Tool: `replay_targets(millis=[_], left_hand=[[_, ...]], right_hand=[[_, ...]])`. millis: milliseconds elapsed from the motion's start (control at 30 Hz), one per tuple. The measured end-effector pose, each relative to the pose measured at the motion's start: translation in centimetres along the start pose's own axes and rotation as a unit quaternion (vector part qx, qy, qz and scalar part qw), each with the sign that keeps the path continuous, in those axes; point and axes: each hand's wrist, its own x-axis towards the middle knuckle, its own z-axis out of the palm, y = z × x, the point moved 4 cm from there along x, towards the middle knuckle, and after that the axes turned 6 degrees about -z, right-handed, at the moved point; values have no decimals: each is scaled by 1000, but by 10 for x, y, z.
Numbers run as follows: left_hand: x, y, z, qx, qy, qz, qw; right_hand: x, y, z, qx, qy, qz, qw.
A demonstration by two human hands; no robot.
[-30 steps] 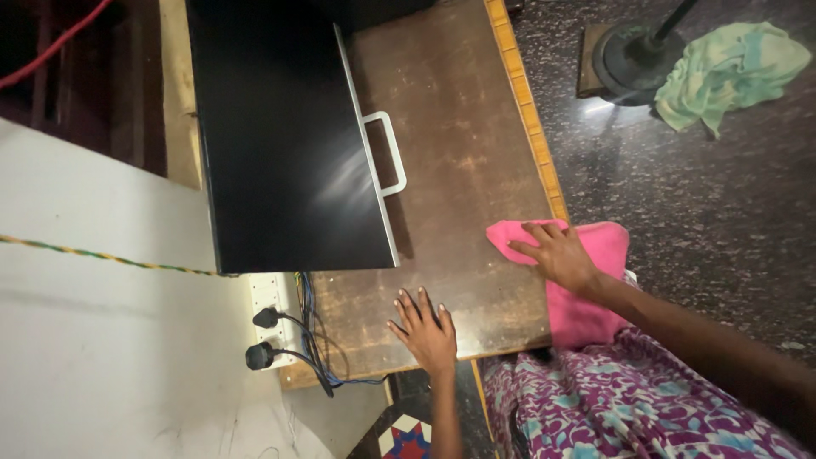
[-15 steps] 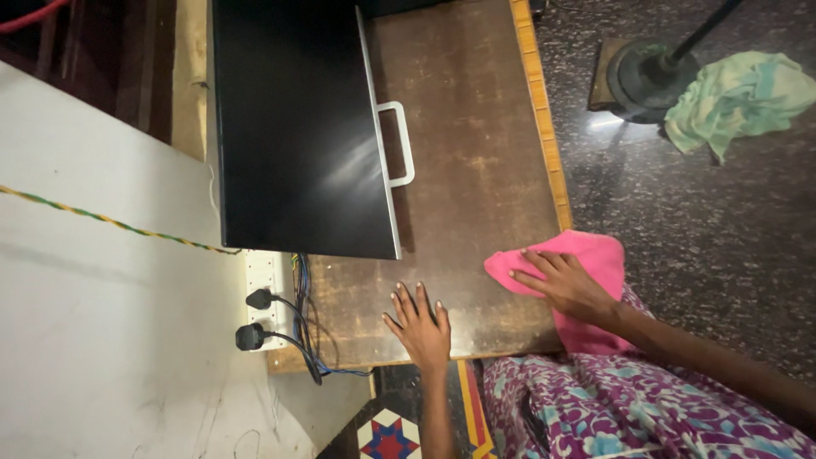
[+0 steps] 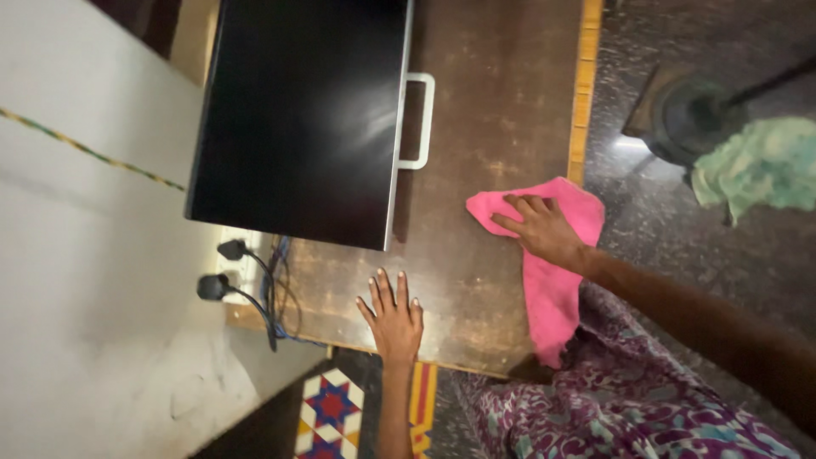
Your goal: The person cleans a computer monitor, tower, keyboard, and mouse by wiping them with a pink cloth and using their hands to move and reposition the items.
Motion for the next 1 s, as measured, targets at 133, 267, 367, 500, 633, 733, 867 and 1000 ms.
replay_targets(millis=[133, 267, 367, 500, 633, 733, 867, 1000], left_hand=[[11, 55, 13, -28, 41, -108, 993], [27, 137, 36, -33, 53, -239, 969], [39, 207, 75, 5, 5, -287, 958], [43, 278, 100, 38, 90, -356, 929], [42, 288, 88, -29, 167, -401, 901], [47, 292, 82, -22, 180, -402, 898], [49, 295, 75, -3, 186, -398, 898], [51, 297, 70, 0, 190, -402, 896]], right_hand=[[15, 18, -2, 36, 20, -128, 991], [6, 39, -2, 113, 32, -206, 972], [-11, 58, 6, 184, -22, -253, 950], [-26, 106, 7, 191, -24, -289, 938], [-3, 163, 16, 134, 31, -279, 951], [19, 208, 23, 76, -37, -254, 963], [43, 239, 1, 71, -54, -244, 966], [70, 254, -15, 170, -142, -228, 948]])
